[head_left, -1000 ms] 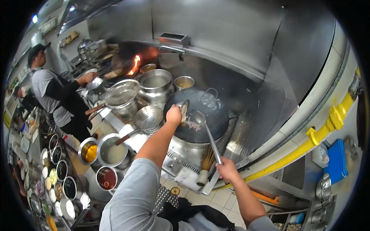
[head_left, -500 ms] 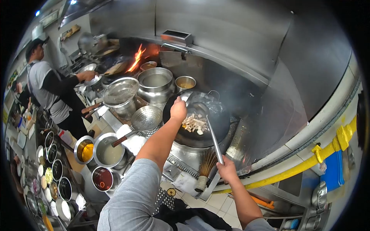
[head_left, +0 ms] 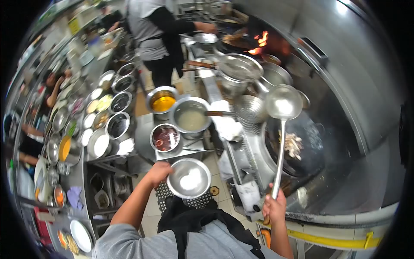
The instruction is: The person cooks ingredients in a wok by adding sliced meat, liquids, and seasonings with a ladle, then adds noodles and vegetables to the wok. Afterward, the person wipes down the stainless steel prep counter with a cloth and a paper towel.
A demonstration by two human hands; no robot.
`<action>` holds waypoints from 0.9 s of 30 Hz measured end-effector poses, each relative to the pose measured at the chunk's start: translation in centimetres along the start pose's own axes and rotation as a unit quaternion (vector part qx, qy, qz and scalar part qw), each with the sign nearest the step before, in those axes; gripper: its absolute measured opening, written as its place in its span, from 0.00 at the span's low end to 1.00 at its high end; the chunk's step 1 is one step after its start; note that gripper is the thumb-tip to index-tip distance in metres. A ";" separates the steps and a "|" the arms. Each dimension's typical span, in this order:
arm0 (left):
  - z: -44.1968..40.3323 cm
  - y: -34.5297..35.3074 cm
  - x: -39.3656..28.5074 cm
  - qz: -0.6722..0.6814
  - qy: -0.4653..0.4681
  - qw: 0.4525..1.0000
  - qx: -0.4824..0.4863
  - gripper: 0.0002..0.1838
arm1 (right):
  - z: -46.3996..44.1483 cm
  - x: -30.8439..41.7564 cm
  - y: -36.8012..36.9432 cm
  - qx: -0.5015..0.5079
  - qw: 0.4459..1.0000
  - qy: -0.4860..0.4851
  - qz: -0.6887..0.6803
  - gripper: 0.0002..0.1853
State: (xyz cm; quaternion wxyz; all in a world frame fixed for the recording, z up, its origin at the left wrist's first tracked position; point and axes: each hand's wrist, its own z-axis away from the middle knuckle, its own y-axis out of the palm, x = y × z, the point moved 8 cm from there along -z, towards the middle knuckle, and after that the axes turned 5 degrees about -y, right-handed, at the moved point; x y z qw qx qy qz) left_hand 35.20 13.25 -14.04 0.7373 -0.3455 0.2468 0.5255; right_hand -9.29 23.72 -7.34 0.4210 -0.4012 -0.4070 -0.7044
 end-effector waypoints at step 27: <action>25.7 -33.8 34.9 0.385 -0.126 0.843 -0.355 0.07 | -27.2 -7.6 76.8 0.229 0.869 -0.211 0.385 0.07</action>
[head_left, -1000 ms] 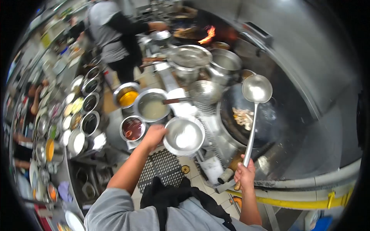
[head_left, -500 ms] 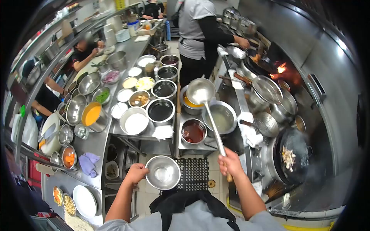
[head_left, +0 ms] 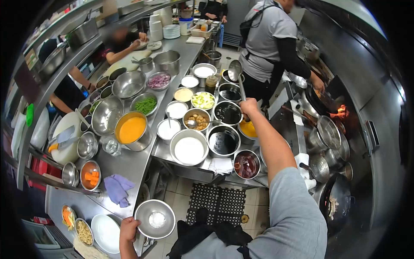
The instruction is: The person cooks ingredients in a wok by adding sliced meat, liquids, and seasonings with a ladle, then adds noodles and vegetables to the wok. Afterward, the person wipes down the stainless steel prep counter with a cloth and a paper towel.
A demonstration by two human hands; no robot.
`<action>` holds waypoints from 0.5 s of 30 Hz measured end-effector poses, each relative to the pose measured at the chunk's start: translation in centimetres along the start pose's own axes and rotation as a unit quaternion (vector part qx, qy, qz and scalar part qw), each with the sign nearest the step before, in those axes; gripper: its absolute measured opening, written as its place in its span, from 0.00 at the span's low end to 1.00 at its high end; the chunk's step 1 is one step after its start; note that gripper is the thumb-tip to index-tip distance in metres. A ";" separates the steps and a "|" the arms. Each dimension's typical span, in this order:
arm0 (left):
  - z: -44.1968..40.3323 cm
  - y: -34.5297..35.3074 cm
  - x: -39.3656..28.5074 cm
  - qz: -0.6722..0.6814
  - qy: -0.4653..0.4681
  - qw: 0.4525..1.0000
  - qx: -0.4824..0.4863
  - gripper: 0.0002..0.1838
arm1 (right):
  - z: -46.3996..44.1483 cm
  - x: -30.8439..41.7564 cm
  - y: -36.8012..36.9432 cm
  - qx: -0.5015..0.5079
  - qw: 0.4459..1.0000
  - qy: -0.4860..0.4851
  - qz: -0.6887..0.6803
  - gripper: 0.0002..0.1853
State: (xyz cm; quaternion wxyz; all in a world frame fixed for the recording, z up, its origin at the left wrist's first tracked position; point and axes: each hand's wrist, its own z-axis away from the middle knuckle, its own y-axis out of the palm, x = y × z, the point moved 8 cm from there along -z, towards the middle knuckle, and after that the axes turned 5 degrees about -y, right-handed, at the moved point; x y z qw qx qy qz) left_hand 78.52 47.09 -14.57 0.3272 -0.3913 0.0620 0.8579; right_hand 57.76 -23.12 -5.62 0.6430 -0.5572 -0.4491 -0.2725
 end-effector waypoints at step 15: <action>1.2 -6.4 -2.9 0.099 0.006 0.993 -0.070 0.07 | 1.1 0.3 1.1 0.246 0.793 0.205 -0.518 0.12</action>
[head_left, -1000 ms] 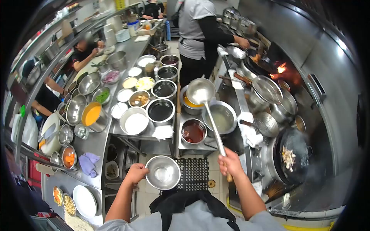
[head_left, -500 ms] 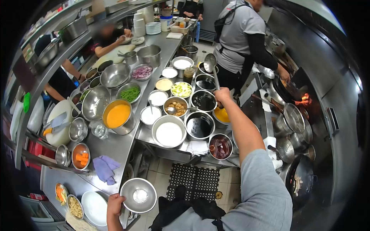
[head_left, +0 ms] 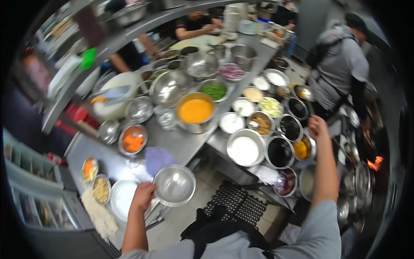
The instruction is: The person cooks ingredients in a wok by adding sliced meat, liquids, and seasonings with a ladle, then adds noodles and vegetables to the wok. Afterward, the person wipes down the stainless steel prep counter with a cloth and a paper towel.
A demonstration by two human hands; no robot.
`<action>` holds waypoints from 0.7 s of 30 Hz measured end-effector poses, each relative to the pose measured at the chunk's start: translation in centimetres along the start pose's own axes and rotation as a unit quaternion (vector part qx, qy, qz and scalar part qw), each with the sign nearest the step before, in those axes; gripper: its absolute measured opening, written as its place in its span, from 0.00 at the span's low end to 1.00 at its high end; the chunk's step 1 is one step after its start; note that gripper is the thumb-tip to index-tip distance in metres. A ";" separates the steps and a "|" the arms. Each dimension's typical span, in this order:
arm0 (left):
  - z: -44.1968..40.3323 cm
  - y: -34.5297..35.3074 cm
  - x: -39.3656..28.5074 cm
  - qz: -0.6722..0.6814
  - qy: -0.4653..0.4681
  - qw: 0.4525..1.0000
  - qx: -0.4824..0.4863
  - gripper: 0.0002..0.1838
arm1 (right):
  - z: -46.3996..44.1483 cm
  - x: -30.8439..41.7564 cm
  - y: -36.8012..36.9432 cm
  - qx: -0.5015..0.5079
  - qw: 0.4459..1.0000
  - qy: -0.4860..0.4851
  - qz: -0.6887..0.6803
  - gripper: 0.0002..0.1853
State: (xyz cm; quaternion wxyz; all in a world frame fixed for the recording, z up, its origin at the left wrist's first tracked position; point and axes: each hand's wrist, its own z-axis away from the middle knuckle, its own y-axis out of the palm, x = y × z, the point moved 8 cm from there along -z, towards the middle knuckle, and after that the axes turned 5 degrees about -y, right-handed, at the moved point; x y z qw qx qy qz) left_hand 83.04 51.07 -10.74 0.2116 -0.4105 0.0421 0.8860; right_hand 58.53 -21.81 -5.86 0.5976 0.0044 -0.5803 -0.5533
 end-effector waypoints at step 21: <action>-18.2 12.3 -17.7 -0.034 0.428 0.842 -0.328 0.27 | 58.1 -0.4 -8.4 -0.132 0.899 -0.272 -0.318 0.28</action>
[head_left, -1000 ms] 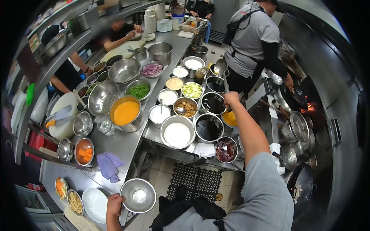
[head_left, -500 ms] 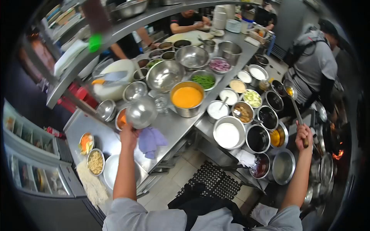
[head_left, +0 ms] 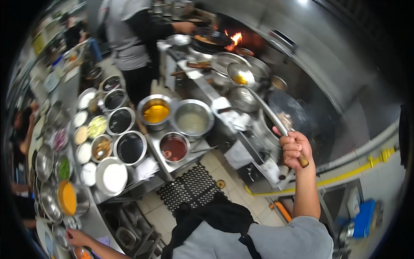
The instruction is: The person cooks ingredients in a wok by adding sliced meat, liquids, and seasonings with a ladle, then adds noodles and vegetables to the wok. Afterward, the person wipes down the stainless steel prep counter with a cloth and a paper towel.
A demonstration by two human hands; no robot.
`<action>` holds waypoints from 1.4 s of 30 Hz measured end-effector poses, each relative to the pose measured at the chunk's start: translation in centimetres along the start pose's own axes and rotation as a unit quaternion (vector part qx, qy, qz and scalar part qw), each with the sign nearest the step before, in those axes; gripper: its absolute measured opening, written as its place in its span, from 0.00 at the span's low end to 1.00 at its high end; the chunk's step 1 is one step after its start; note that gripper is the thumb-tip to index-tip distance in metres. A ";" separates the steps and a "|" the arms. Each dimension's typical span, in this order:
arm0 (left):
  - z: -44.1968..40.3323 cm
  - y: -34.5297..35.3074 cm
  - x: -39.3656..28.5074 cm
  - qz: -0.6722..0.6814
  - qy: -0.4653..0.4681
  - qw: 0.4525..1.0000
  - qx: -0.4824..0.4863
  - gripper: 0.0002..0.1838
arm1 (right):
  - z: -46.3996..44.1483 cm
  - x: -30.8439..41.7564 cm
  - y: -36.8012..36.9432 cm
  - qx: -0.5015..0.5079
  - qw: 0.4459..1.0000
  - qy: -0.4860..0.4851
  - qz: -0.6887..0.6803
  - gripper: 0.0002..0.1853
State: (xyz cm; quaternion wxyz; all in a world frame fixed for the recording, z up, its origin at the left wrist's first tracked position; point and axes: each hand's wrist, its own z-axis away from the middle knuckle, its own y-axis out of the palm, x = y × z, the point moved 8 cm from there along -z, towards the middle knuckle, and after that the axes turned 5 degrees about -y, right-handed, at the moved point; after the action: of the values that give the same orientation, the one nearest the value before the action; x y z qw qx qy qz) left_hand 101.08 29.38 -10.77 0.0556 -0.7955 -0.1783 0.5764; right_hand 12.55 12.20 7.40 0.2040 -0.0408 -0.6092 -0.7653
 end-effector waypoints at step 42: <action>34.4 -3.0 -5.5 -0.248 0.092 0.671 0.692 0.16 | -23.7 -12.6 -24.5 -0.150 0.425 -0.071 0.890 0.14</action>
State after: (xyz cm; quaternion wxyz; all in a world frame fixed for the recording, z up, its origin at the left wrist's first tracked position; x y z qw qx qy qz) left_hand 66.65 26.24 -16.31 0.7474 -0.5045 0.0872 0.4234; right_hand 19.59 -2.74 -25.04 0.7181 -0.6444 -0.1221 -0.2326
